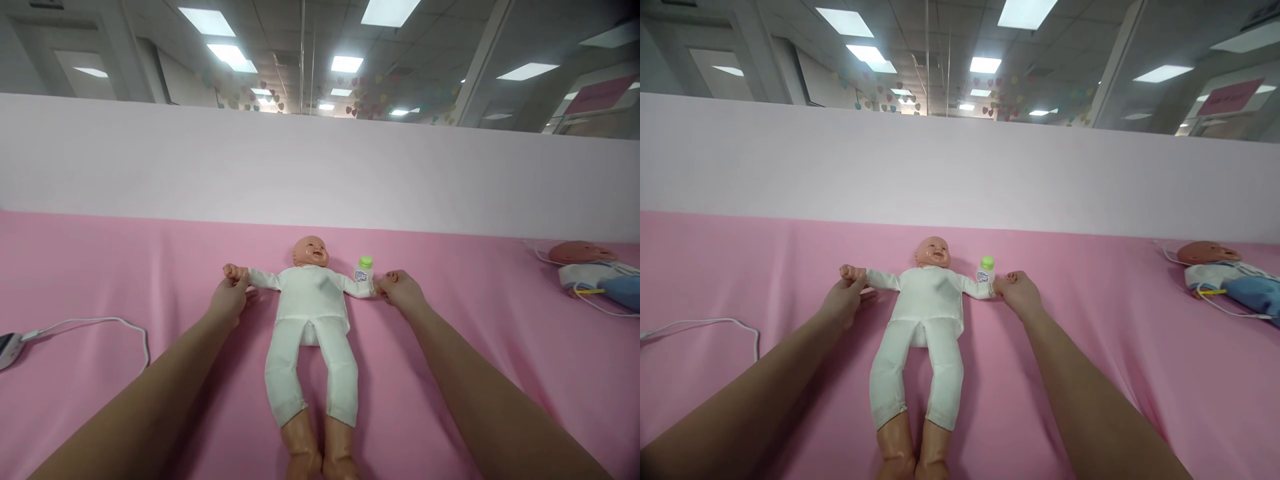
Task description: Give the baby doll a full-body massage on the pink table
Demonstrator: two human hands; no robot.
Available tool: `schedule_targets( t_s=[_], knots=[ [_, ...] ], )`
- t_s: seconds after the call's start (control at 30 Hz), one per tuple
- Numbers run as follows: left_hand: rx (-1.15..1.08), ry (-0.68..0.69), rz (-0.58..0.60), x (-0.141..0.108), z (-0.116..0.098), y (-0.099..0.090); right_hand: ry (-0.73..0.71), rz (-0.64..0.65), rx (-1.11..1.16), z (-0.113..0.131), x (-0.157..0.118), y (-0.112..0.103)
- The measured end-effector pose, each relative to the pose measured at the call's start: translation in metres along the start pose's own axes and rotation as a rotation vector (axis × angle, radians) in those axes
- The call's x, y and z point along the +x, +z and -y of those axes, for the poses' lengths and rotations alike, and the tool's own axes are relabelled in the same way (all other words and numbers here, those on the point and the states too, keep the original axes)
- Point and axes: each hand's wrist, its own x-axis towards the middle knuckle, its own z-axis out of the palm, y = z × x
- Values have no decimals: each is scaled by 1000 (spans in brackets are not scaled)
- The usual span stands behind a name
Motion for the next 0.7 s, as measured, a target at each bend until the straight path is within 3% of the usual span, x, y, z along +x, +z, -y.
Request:
schedule_targets(
  t_s=[0.07, 0.13, 0.27, 0.37, 0.53, 0.7],
  knots=[
    [226, 195, 28, -13, -4, 4, -143, -162, -16, 11, -13, 3],
    [498, 398, 89, -28, -7, 10, -338, -207, 19, 23, -30, 12],
    [857, 767, 225, -48, -6, 22, -819, -56, -31, 41, -63, 37],
    [990, 921, 322, -51, -1, 26, -1067, 89, -188, 46, -74, 51],
    [1159, 1044, 435, -50, -1, 28, -1154, 199, -307, 47, -75, 57],
    [1084, 983, 396, -49, 1, 29, -1096, 187, -273, 43, -72, 58]
  ],
)
